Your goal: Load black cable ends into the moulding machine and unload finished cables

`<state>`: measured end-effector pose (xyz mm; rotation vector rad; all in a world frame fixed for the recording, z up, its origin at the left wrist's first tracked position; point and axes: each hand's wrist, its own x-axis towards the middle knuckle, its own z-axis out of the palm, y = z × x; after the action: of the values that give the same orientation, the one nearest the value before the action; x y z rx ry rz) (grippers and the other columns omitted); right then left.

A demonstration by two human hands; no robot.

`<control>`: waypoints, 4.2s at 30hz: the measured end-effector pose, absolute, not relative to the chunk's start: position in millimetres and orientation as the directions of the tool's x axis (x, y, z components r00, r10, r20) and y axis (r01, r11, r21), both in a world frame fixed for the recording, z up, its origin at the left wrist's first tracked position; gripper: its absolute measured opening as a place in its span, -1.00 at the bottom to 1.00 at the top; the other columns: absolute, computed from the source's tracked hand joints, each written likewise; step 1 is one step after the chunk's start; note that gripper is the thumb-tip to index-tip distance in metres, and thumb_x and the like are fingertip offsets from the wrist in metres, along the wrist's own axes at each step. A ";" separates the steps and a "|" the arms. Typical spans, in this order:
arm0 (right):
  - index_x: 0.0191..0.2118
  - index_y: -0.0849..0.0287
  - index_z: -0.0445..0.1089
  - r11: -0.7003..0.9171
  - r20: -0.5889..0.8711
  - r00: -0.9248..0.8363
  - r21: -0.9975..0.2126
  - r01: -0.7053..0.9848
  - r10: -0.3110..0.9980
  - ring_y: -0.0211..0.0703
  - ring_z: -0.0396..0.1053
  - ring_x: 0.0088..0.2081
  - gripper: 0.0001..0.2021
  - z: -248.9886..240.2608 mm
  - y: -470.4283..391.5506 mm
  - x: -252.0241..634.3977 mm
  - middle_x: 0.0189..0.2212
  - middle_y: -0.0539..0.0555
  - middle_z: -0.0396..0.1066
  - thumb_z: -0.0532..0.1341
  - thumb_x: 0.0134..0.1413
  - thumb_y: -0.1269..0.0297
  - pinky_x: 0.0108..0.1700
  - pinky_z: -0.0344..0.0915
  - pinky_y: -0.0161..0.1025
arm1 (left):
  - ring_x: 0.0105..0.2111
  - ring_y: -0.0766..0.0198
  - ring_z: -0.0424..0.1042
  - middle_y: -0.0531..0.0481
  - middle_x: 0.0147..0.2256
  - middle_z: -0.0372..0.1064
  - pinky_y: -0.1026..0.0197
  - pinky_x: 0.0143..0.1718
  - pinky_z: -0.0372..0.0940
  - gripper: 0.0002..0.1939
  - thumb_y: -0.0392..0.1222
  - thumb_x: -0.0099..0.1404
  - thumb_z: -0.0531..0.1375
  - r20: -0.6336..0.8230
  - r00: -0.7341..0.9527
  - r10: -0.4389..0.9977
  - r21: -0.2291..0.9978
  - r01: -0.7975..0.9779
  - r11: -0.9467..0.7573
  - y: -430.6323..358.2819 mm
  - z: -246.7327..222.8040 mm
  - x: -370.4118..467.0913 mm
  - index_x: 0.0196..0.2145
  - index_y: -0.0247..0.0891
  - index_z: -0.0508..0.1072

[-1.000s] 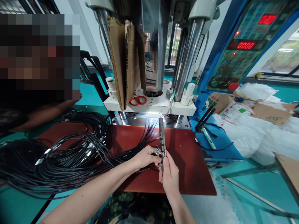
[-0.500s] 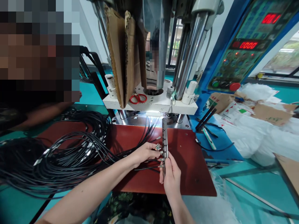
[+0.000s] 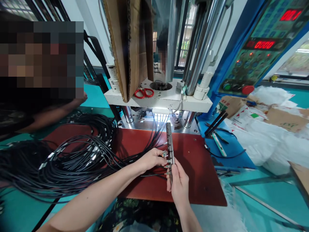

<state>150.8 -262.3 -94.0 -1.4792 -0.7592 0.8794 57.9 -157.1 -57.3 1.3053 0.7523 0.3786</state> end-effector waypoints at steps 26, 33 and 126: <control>-0.04 0.30 0.26 -0.104 -0.110 0.549 -0.994 -0.043 0.829 -0.38 0.03 -0.78 -0.48 -93.2 -264.0 148.2 -0.83 -0.16 0.06 0.08 0.03 -0.04 -0.76 -0.01 -0.46 | -0.73 0.52 0.00 0.17 -0.73 0.11 0.39 -0.67 -0.10 -0.95 -0.32 -0.12 0.14 -0.273 0.634 0.724 0.959 0.123 0.254 -150.9 -58.7 56.7 -0.62 -0.33 0.28; 0.02 0.27 0.24 -0.142 -0.089 0.489 -0.987 0.072 0.867 -0.36 0.05 -0.78 -0.45 -94.3 -259.3 147.6 -0.80 -0.14 0.11 0.05 0.04 -0.06 -0.75 0.05 -0.43 | -0.77 0.49 -0.06 0.20 -0.79 0.00 0.35 -0.71 -0.20 -0.96 -0.29 -0.12 0.13 -0.369 0.644 0.670 0.929 0.252 0.269 -143.1 -54.9 56.5 -0.63 -0.30 0.31; 0.03 0.23 0.23 -0.053 -0.014 0.551 -0.997 0.056 0.834 -0.39 0.07 -0.78 -0.42 -101.7 -261.3 154.9 -0.72 -0.07 0.26 0.12 -0.04 -0.07 -0.76 0.07 -0.44 | -0.74 0.50 -0.05 0.26 -0.71 0.04 0.42 -0.68 -0.11 -0.79 -0.05 0.16 0.04 0.037 0.404 0.914 0.995 -0.101 0.005 -116.3 -53.9 36.3 -0.45 -0.21 0.09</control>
<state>154.9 -261.3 -101.7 -1.5048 -0.7973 0.7582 36.3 -116.3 -53.9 1.3167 0.8201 0.9544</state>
